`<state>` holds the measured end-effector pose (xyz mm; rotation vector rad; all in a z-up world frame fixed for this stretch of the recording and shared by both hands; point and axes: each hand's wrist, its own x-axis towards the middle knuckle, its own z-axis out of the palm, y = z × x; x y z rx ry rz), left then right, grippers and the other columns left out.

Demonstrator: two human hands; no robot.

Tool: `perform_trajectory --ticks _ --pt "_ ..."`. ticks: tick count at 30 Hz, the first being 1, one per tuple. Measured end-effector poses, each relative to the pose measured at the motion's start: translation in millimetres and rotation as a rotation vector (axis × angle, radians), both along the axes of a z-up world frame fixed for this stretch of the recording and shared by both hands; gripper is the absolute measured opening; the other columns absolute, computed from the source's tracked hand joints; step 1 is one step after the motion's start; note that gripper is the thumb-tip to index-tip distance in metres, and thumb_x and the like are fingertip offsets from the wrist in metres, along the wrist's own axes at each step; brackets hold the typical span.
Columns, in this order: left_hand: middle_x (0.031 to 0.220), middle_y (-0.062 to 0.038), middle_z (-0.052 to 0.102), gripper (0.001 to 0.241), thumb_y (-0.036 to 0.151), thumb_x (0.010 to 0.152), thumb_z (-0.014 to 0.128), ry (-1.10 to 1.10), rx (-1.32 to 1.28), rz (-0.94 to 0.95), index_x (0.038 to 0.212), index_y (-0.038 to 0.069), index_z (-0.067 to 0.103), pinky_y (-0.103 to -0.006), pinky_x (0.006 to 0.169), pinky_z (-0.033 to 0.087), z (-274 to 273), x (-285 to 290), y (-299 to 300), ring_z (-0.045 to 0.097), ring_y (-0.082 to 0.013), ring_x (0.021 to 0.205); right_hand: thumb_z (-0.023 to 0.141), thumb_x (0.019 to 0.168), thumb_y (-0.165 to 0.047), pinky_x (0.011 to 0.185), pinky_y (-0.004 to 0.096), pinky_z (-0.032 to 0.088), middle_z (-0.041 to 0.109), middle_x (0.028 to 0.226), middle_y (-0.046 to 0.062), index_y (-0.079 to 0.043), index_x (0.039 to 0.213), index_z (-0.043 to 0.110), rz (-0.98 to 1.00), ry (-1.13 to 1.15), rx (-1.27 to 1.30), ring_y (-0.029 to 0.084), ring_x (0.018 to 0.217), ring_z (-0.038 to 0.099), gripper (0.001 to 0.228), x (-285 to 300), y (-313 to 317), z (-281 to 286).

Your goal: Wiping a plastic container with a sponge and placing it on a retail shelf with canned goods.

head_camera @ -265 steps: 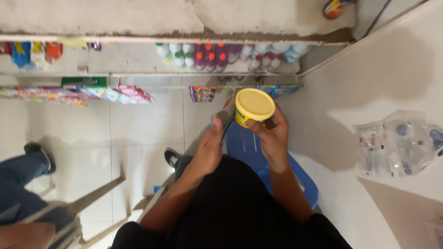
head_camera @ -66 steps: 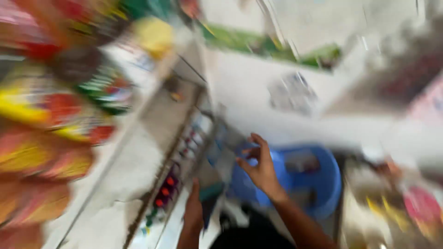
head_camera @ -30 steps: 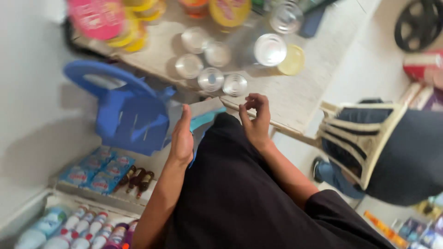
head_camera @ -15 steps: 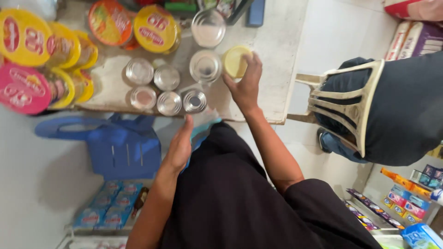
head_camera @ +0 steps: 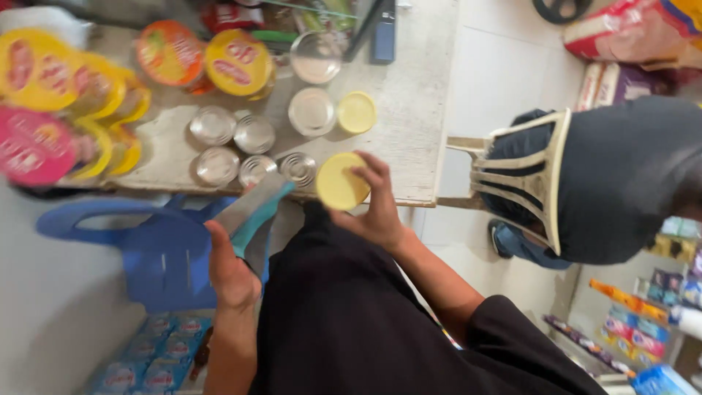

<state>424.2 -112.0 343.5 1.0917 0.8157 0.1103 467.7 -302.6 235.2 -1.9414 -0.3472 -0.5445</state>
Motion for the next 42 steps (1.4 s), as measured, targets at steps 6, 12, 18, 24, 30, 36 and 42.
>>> perform_trajectory --ticks 6,12,18,24,30,36,42 --pt "0.153 -0.02 0.048 0.087 0.065 0.098 0.036 -0.502 -0.052 0.029 0.155 0.0 0.037 -0.0442 0.122 0.04 -0.3 -53.9 20.5 0.047 -0.0278 0.142 0.101 0.06 -0.017 0.11 0.055 0.045 0.056 0.132 0.032 0.005 0.139 0.042 0.508 0.043 0.257 0.049 0.125 0.059 0.101 -36.9 62.0 58.3" --pt "0.163 -0.023 0.03 0.079 0.057 0.108 0.024 -0.669 0.266 0.221 0.154 -0.006 0.034 -0.048 0.13 0.023 -7.1 -138.2 28.4 0.027 -0.0331 0.152 0.102 0.061 -0.027 0.117 0.049 0.039 0.058 0.138 0.025 -0.001 0.142 0.04 0.859 0.205 0.511 0.038 0.133 0.057 0.105 -89.8 139.5 98.0" --pt "0.165 -0.034 0.009 0.056 0.02 0.112 0.026 -0.703 0.482 0.487 0.157 -0.012 0.015 -0.0521 0.13 0.006 36.6 -217.4 35.7 0.01 -0.0437 0.154 0.093 0.076 -0.02 0.123 0.047 0.032 0.04 0.156 0.026 -0.001 0.155 0.025 1.233 0.413 0.488 0.035 0.148 0.039 0.106 -155.1 192.8 104.4" --pt "0.167 -0.021 0.021 0.07 0.046 0.112 0.017 -0.792 0.478 0.727 0.164 0.001 0.003 -0.0443 0.131 0.011 -16.4 -301.9 51.3 0.015 -0.0306 0.155 0.097 0.066 -0.02 0.124 0.053 0.025 0.028 0.161 0.024 0.002 0.158 0.021 1.596 0.517 0.241 0.036 0.149 0.031 0.121 -219.9 213.6 83.1" --pt "0.166 -0.022 0.025 0.065 0.041 0.113 0.021 -0.68 0.578 1.138 0.159 -0.004 0.025 -0.0445 0.132 0.013 23.4 -332.4 41.0 0.018 -0.0318 0.155 0.102 0.055 -0.016 0.12 0.046 0.031 0.043 0.151 0.021 0.002 0.156 0.03 1.828 0.448 0.065 0.032 0.139 0.046 0.126 -248.1 249.9 73.2" --pt "0.141 -0.035 0.052 0.087 0.064 0.102 0.023 0.204 0.087 1.306 0.137 -0.009 0.057 -0.0572 0.119 0.027 4.4 -334.5 22.0 0.043 -0.0453 0.139 0.101 0.057 -0.01 0.119 0.044 0.034 0.053 0.137 0.018 0.0 0.157 0.031 2.049 0.467 -0.17 0.028 0.131 0.052 0.123 -249.1 308.0 72.6" --pt "0.163 -0.028 0.022 0.073 0.052 0.109 0.021 -0.126 0.339 1.698 0.156 -0.004 0.027 -0.0575 0.124 0.018 -36.1 -288.9 16.0 0.019 -0.0489 0.15 0.093 0.064 -0.011 0.109 0.042 0.05 0.061 0.134 0.015 -0.002 0.158 0.032 2.503 1.146 -0.415 0.023 0.122 0.062 0.113 -242.5 372.5 71.8"
